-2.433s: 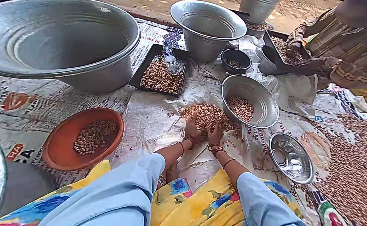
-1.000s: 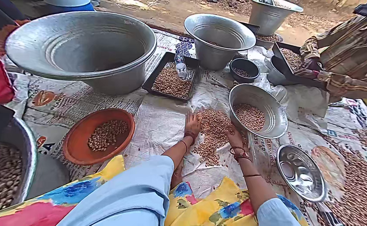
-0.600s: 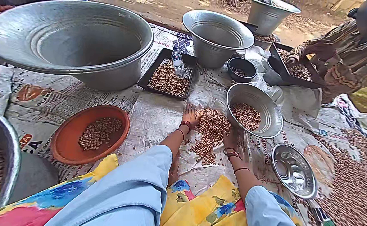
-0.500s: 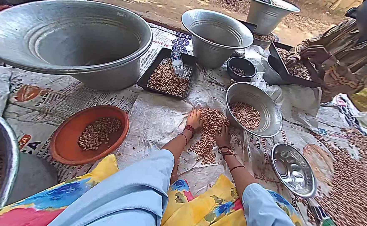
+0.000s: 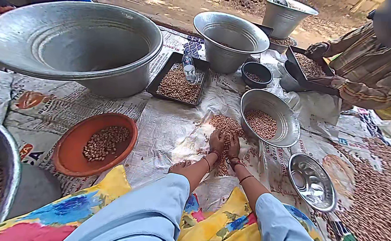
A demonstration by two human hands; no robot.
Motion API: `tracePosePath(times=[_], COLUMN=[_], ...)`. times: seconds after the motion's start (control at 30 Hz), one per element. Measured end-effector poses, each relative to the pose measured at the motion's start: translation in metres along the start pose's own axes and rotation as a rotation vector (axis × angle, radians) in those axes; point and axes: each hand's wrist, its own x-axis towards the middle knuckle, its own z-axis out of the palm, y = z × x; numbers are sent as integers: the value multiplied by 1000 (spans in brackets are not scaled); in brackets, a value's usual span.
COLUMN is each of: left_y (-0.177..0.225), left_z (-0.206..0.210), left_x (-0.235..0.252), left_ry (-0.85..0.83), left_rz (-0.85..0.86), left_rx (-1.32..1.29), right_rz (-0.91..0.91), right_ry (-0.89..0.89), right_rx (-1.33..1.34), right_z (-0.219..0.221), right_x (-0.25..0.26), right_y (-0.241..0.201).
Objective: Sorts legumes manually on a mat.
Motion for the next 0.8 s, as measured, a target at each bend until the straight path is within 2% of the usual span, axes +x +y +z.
tracePosePath(times=[0.1,0.17,0.27,0.4,0.47,0.5,0.57,0.6,0.7,0.77,0.8], left_y=[16,27,48,111,158,183,222,232,222,181,145], left_z=[22,21,5,-12,-11,-12,-15,-11,6,1,-5], left_x=[-12,-16,-22,-26,-23,-22,-21,-13,13,5,-6], left_ry=[136,191,192,105,-6,-67,-243,-297,-253,-204,-219], left_rz=[-248,-423,-444,-319,-224,-199,-127,-59,215,457,601], left_rx=[-656,-951,-1101,-1166,-1115,-996,-729,-642,-379,-221,-120], right_rz=[160,333,362,266,152,103,71,118,331,399,399], right_ry=[82,186,224,228,208,235,319,370,491,490,508], right_rx=[480,667,792,981,1085,1127,1152,1129,940,836,846], right_z=[15,16,10,-18,-45,-59,-86,-98,-124,-135,-135], right_x=[-9,-15,-25,-22,-6,7,29,37,35,23,19], right_y=[-10,-28,-63,-124,-149,-159,-170,-171,-163,-159,-156])
